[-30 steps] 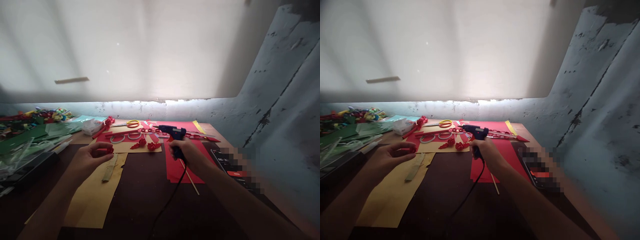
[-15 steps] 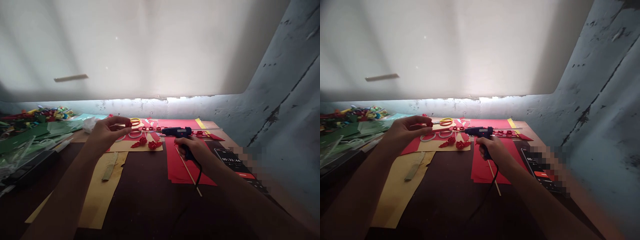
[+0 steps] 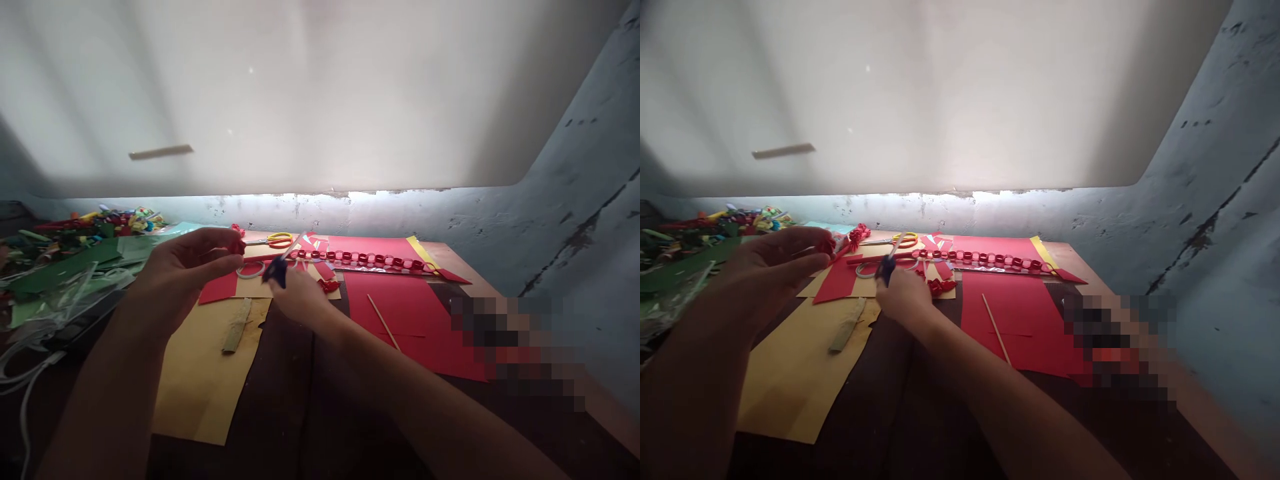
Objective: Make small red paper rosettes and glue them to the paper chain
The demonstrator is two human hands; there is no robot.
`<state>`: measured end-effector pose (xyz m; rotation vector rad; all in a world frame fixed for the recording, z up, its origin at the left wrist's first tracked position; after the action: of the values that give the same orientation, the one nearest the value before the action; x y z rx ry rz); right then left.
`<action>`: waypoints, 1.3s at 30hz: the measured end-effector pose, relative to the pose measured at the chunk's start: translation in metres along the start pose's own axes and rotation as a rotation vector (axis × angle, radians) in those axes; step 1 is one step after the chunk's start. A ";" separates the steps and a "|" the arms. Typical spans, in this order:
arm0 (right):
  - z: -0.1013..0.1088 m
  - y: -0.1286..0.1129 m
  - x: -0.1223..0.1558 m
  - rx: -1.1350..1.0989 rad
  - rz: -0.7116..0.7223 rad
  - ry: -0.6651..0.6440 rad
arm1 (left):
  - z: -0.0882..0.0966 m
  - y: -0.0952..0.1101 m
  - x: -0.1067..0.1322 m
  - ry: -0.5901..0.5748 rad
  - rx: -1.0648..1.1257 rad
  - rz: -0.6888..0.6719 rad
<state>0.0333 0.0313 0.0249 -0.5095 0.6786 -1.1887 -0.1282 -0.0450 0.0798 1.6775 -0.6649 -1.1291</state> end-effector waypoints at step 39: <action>0.091 0.097 0.077 -0.872 -0.400 0.102 | -0.081 -0.097 -0.011 -0.330 0.186 0.464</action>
<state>0.1798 -0.0114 0.0060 -1.3679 1.2249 -1.2545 -0.0664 0.0344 0.0028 1.3895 -1.3275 -1.0320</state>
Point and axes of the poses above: each hand's wrist, its own x-axis away from the middle knuckle, its own z-axis out of the back of the hand, y = z × x, the point moved 1 cm from there along -x, towards the middle knuckle, and after that the axes turned 13 degrees about y, right-handed, at the moved point
